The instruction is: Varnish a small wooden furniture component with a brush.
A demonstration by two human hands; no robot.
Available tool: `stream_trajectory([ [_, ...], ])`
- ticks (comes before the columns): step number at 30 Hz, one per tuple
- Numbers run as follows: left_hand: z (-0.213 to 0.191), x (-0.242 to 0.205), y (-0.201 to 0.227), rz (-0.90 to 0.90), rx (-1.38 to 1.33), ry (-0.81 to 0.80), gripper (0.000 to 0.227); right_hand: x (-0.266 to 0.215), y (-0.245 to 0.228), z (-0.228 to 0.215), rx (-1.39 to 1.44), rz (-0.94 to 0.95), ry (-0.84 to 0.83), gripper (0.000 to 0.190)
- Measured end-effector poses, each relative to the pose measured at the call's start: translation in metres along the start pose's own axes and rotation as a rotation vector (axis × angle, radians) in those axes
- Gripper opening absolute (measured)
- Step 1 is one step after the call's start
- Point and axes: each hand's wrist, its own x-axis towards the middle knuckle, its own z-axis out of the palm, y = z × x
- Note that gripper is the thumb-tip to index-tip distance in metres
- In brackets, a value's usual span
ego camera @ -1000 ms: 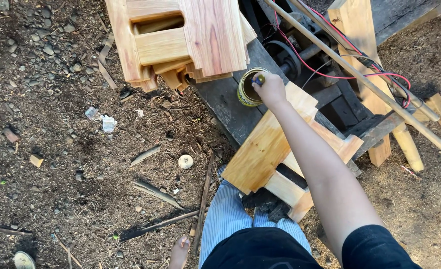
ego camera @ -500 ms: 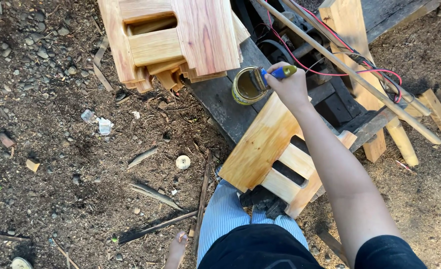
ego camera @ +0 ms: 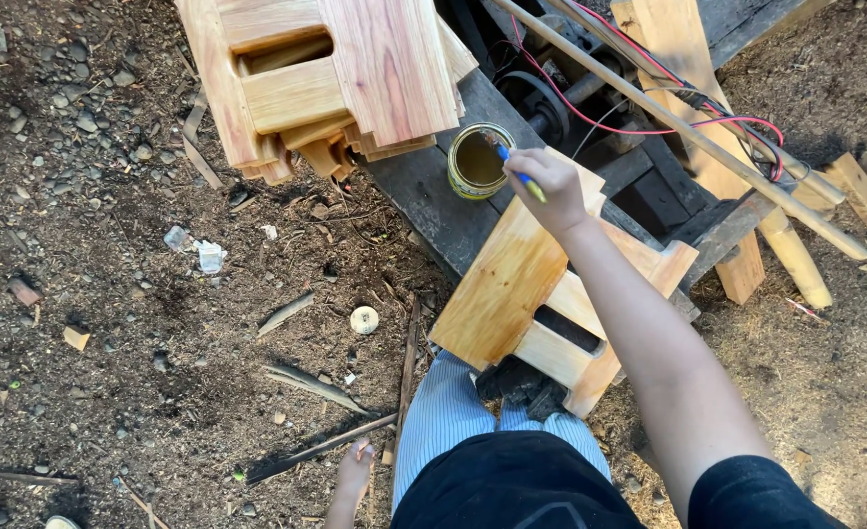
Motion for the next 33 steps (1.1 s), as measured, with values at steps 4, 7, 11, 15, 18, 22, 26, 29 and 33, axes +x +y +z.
stream_trajectory([
  [4, 0.000, -0.001, -0.001, 0.014, -0.018, 0.014, 0.046, -0.018, 0.002, 0.000, -0.081, -0.085, 0.073, 0.019],
  [7, -0.002, -0.006, 0.003, 0.039, 0.005, 0.023, 0.048, -0.033, 0.008, -0.007, 0.094, 0.020, 0.243, 0.020],
  [11, 0.000, -0.009, 0.008, 0.004, 0.015, -0.005, 0.048, -0.066, 0.045, -0.022, 0.287, 0.460, 0.438, 0.014],
  [15, -0.001, -0.022, 0.021, -0.038, 0.102, -0.013, 0.048, -0.087, 0.054, -0.029, -0.036, 0.457, 0.053, 0.013],
  [18, 0.004, -0.010, 0.012, 0.030, 0.018, -0.002, 0.048, -0.125, 0.049, -0.002, -0.218, 0.204, -0.195, 0.020],
  [22, 0.003, -0.017, 0.022, -0.033, 0.049, -0.014, 0.050, -0.163, -0.008, 0.028, -0.155, 0.081, -0.342, 0.020],
  [26, 0.006, -0.019, 0.025, -0.031, 0.062, -0.006, 0.048, -0.162, -0.051, 0.032, 0.117, 0.280, -0.457, 0.013],
  [29, 0.007, -0.019, 0.025, -0.045, 0.042, -0.002, 0.048, -0.156, -0.043, 0.036, 0.329, 0.601, -0.483, 0.015],
  [33, 0.003, -0.019, 0.017, -0.009, 0.061, -0.002, 0.048, -0.132, 0.027, 0.031, 0.419, 0.987, -0.374, 0.014],
])
